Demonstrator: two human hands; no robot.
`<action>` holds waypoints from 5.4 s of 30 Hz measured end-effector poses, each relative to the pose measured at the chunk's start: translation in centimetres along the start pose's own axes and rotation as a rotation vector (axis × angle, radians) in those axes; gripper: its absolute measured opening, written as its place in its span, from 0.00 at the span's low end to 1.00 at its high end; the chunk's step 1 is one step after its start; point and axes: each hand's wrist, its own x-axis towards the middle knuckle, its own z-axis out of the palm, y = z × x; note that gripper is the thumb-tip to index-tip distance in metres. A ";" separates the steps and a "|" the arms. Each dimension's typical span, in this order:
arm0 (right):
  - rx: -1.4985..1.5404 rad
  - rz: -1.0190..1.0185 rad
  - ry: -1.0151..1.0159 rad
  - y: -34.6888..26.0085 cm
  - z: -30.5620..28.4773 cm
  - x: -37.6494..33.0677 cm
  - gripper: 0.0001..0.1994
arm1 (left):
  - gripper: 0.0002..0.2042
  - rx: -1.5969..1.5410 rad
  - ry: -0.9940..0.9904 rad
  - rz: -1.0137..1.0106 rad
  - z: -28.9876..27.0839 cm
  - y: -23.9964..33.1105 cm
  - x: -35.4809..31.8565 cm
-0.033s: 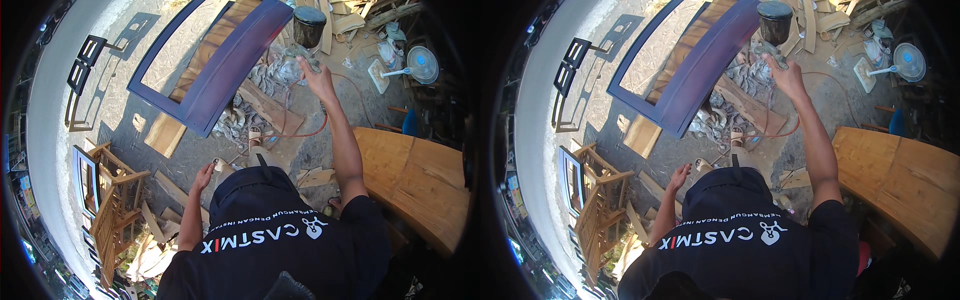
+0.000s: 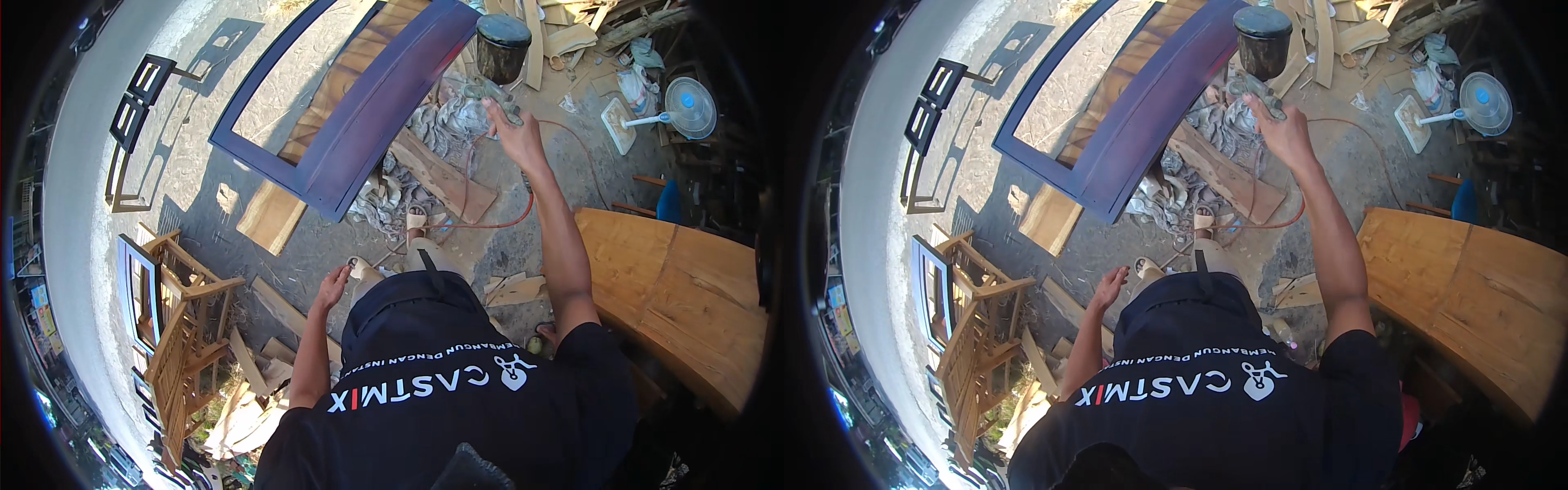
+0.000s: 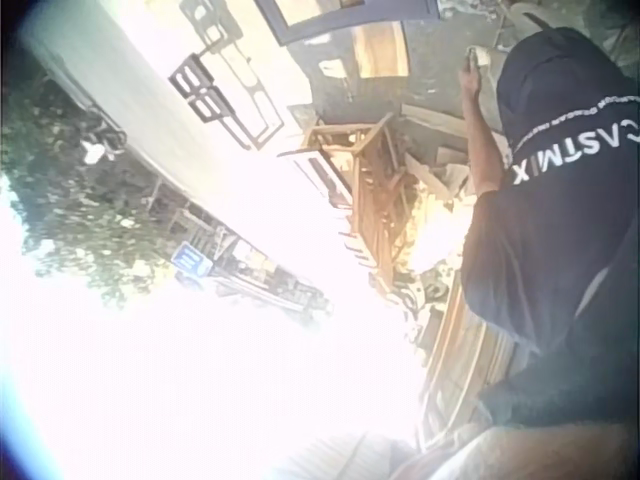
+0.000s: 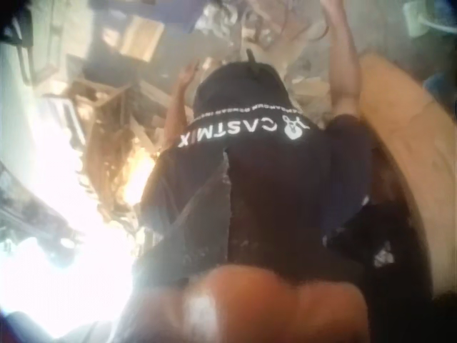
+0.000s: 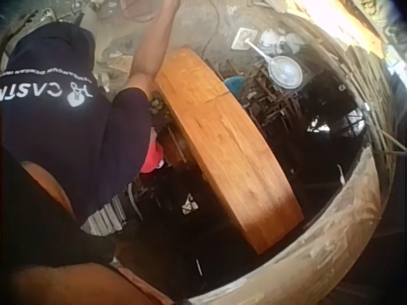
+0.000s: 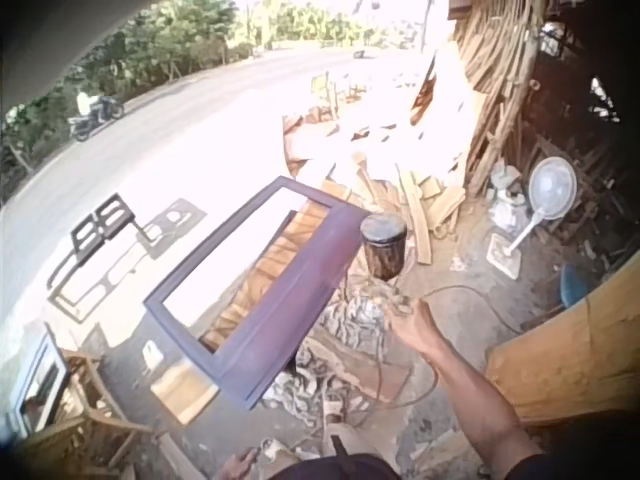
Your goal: The person uses a spray gun to apply a finish to wooden door frames, then mixes a dark liquid from a plastic bottle into the spray gun canister and continues spraying the frames.
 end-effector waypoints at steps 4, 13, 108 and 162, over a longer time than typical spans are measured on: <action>0.012 0.002 -0.076 -2.1 2.9 -6.4 0.28 | 0.27 0.086 -0.043 -0.023 -1.5 -1.4 -0.2; 0.061 0.008 -0.242 -3.4 8.9 -17.2 0.29 | 0.25 0.059 -0.258 0.272 -3.1 6.0 -3.2; -0.027 -0.062 -0.196 -6.0 8.0 -4.7 0.30 | 0.26 -0.281 0.187 -0.375 2.3 -15.1 -6.7; -0.141 0.014 0.096 8.6 -15.9 22.3 0.34 | 0.24 -0.108 0.065 -0.582 14.3 8.5 -2.0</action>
